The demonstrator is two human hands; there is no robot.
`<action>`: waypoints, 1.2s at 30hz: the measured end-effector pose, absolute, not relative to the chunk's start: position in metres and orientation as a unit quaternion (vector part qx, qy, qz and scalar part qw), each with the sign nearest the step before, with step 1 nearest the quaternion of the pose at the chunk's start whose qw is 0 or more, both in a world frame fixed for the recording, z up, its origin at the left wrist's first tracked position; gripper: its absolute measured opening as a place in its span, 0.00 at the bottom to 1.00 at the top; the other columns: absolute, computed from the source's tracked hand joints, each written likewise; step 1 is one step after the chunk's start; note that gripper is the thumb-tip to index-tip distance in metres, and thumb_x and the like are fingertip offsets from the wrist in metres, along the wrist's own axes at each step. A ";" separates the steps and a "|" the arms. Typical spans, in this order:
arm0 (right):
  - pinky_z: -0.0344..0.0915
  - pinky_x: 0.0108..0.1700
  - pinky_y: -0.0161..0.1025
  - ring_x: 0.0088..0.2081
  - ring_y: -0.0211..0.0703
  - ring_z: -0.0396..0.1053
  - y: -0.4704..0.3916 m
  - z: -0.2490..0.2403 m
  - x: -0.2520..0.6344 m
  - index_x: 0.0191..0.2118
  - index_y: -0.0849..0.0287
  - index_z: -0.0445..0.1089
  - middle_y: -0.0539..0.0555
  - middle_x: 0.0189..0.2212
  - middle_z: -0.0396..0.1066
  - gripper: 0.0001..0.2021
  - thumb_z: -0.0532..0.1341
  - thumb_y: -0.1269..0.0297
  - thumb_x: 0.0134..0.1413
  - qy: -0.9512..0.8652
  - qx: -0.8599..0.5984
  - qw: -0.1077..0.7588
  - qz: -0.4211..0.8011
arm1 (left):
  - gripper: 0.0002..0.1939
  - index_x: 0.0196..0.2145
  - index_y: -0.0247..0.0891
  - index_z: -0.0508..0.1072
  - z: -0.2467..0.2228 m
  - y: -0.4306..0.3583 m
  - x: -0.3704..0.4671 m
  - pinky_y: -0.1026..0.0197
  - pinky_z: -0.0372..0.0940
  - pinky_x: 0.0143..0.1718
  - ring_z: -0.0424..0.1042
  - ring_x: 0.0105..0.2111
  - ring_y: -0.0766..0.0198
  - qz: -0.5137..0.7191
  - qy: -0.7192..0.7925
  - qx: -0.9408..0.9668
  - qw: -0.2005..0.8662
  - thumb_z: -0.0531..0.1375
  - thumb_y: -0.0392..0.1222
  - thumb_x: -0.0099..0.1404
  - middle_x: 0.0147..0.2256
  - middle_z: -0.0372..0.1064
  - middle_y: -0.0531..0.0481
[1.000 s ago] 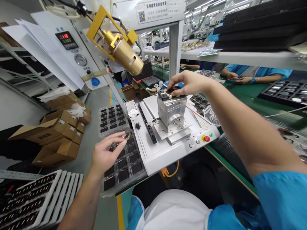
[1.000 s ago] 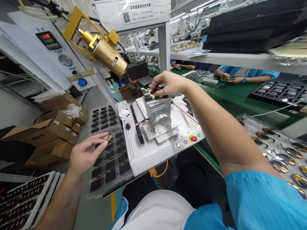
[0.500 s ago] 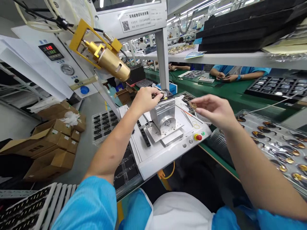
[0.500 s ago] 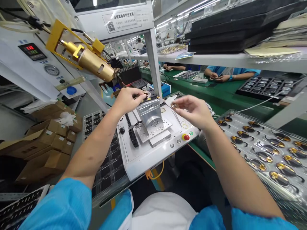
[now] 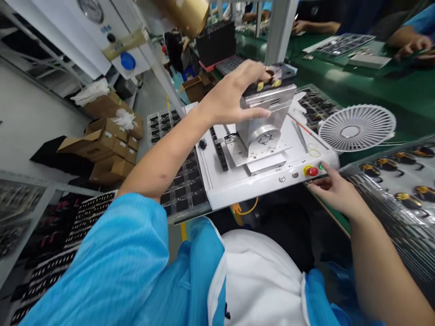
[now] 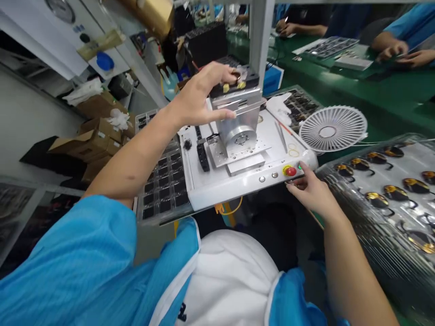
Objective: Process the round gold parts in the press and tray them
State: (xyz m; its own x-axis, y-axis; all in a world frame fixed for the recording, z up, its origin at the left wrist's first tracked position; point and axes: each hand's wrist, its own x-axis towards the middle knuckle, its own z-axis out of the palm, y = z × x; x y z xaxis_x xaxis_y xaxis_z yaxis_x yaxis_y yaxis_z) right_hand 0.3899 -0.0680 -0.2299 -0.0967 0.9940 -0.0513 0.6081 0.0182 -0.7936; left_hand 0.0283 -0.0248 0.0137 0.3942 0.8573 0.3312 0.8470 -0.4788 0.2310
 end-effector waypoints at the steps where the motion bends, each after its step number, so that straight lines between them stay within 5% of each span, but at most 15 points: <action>1: 0.72 0.52 0.63 0.41 0.69 0.79 -0.068 -0.233 0.388 0.73 0.47 0.58 0.60 0.35 0.81 0.49 0.70 0.50 0.43 -0.671 -0.621 0.243 0.325 | 0.31 0.49 0.30 0.75 0.017 -0.028 0.029 0.47 0.68 0.58 0.65 0.67 0.41 0.184 0.480 0.858 -0.005 0.62 0.63 0.64 0.61 0.69 0.43; 6: 0.70 0.57 0.58 0.51 0.68 0.78 -0.078 -0.235 0.376 0.79 0.63 0.39 0.63 0.44 0.80 0.56 0.67 0.53 0.50 -0.695 -0.663 0.124 0.249 | 0.48 0.64 0.12 0.57 0.029 -0.049 0.018 0.40 0.53 0.63 0.57 0.70 0.45 0.181 0.356 0.912 -0.095 0.41 0.65 0.68 0.65 0.61 0.35; 11: 0.73 0.52 0.48 0.44 0.56 0.80 -0.086 -0.237 0.369 0.77 0.68 0.40 0.64 0.45 0.79 0.55 0.70 0.59 0.51 -0.677 -0.664 0.167 0.270 | 0.36 0.61 0.24 0.67 0.009 -0.109 0.000 0.35 0.57 0.62 0.64 0.67 0.44 0.266 0.349 0.894 -0.096 0.55 0.60 0.71 0.62 0.67 0.38; 15: 0.75 0.47 0.46 0.38 0.52 0.78 -0.082 -0.235 0.371 0.74 0.71 0.46 0.63 0.42 0.79 0.51 0.71 0.63 0.49 -0.665 -0.652 0.223 0.289 | 0.24 0.54 0.35 0.76 -0.053 -0.166 0.008 0.46 0.70 0.60 0.76 0.57 0.53 0.367 0.325 0.867 0.086 0.70 0.49 0.64 0.55 0.77 0.43; 19: 0.76 0.44 0.50 0.34 0.50 0.77 -0.101 -0.226 0.373 0.64 0.63 0.63 0.58 0.38 0.80 0.37 0.72 0.59 0.48 -0.669 -0.594 0.289 0.341 | 0.17 0.52 0.39 0.79 -0.147 -0.197 0.043 0.55 0.75 0.55 0.82 0.49 0.56 0.401 0.425 0.733 0.348 0.70 0.41 0.66 0.48 0.82 0.43; 24: 0.75 0.52 0.51 0.45 0.53 0.79 -0.154 -0.219 0.338 0.58 0.57 0.68 0.60 0.45 0.80 0.38 0.78 0.47 0.44 -0.655 -0.401 0.439 0.466 | 0.28 0.59 0.40 0.73 -0.226 -0.204 0.102 0.48 0.74 0.56 0.81 0.52 0.51 0.465 0.378 0.471 0.647 0.71 0.50 0.65 0.55 0.78 0.37; 29: 0.76 0.46 0.47 0.42 0.50 0.78 -0.179 -0.226 0.304 0.53 0.56 0.73 0.58 0.42 0.77 0.38 0.79 0.42 0.38 -0.656 -0.378 0.503 0.417 | 0.28 0.53 0.43 0.78 -0.239 -0.198 0.130 0.48 0.74 0.54 0.82 0.46 0.54 0.528 0.271 0.358 0.721 0.77 0.50 0.56 0.47 0.81 0.43; 36: 0.74 0.47 0.48 0.42 0.52 0.75 -0.142 -0.196 0.339 0.49 0.56 0.78 0.59 0.43 0.78 0.26 0.73 0.42 0.52 -0.738 -0.413 0.424 0.323 | 0.26 0.50 0.46 0.82 -0.249 -0.196 0.122 0.62 0.74 0.34 0.82 0.37 0.60 0.550 0.340 0.333 0.686 0.78 0.48 0.54 0.50 0.79 0.44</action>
